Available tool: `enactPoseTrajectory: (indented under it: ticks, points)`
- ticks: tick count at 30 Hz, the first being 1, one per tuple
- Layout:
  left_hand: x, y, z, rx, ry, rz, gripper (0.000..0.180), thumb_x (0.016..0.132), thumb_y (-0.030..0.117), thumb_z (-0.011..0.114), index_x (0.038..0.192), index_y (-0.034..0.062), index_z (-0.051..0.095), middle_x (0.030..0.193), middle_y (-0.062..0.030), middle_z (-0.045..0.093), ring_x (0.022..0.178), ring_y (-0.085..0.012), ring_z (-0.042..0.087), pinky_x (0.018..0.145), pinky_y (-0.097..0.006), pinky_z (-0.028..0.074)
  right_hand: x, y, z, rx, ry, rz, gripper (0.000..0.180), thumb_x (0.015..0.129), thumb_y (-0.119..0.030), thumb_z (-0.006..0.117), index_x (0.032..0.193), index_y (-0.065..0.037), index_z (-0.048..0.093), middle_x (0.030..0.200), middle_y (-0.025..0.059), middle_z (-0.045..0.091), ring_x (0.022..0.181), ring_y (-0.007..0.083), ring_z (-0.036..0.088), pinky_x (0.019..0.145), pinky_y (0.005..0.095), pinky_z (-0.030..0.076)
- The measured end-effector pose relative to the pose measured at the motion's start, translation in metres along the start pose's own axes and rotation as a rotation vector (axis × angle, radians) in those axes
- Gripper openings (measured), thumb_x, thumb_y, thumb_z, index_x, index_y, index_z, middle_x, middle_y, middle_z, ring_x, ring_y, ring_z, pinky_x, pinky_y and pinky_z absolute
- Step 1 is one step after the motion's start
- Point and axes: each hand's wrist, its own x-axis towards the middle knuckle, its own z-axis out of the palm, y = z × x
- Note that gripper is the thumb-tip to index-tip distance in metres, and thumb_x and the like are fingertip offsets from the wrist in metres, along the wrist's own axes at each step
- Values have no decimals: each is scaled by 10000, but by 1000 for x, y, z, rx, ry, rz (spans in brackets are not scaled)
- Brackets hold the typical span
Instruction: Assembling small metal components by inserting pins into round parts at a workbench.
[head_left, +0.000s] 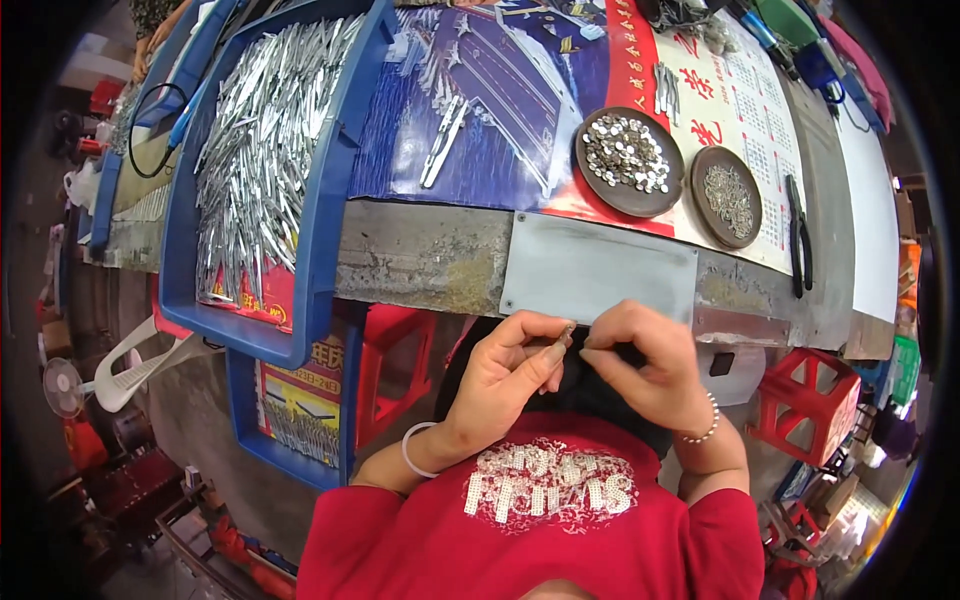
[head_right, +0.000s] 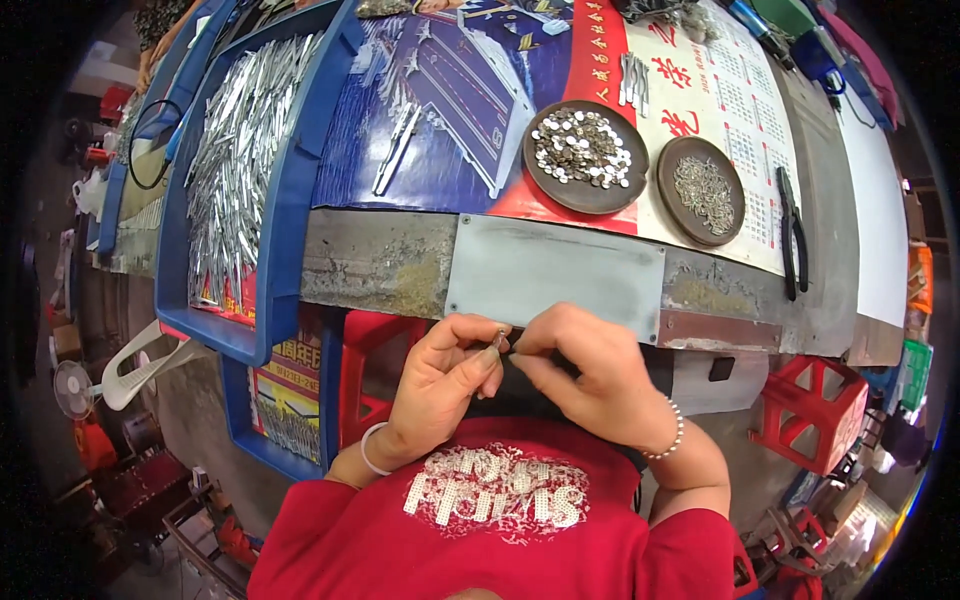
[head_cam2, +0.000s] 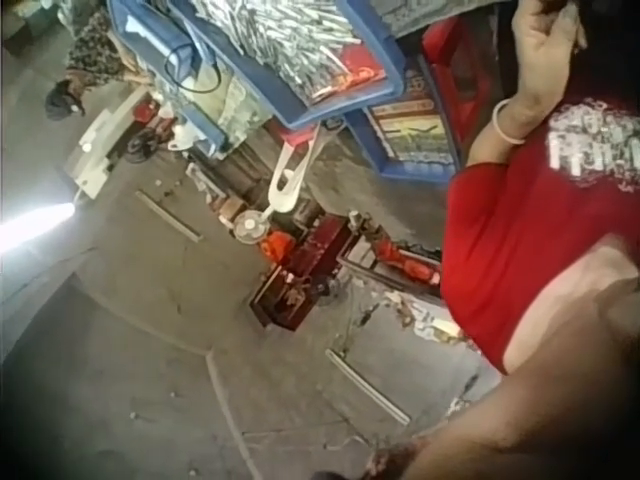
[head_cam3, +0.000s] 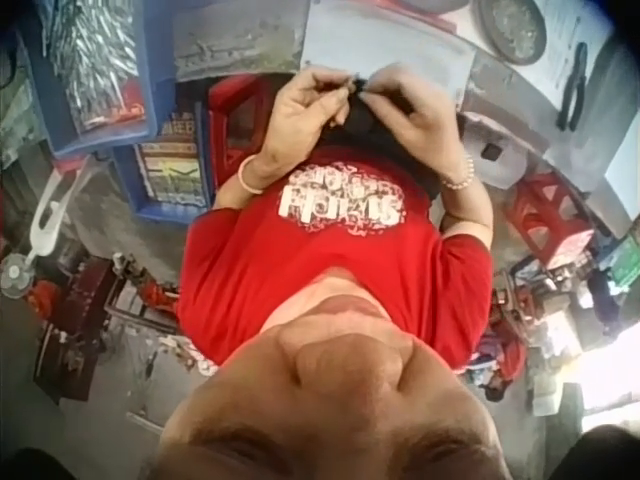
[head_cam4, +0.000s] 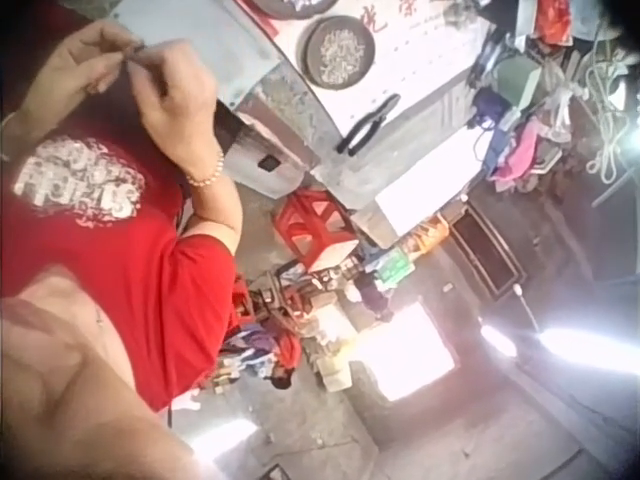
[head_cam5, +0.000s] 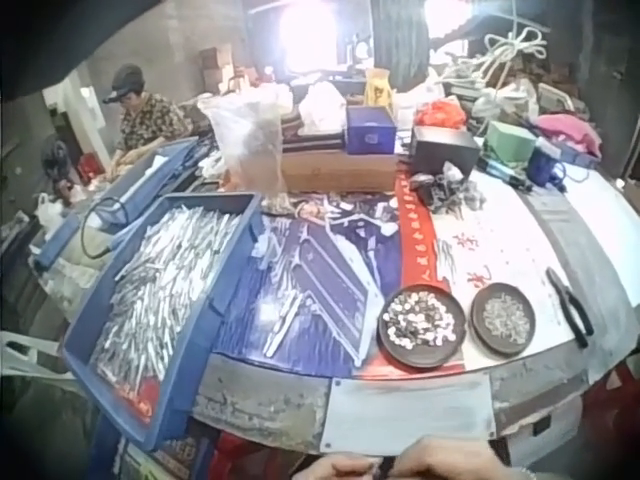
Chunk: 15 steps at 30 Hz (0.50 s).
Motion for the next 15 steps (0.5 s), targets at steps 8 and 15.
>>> enactPoseTrajectory:
  ticks: [8, 15]
  points:
    - [1, -5, 17, 150, -34, 93, 254, 934, 13, 482, 1187, 7, 503, 1000, -23, 516, 739, -54, 486, 651, -188, 415, -16, 6, 16, 62, 195, -50, 163, 719, 83, 663, 816, 1, 561, 774, 107, 598, 669, 199, 607, 589, 277, 489]
    - [1, -14, 20, 135, -111, 185, 267, 929, -11, 477, 1192, 14, 511, 1013, -34, 498, 726, -63, 476, 645, -187, 414, -27, 9, 18, 616, 245, 175, 124, 801, 84, 610, 837, 21, 509, 816, 104, 572, 690, 182, 623, 598, 270, 511]
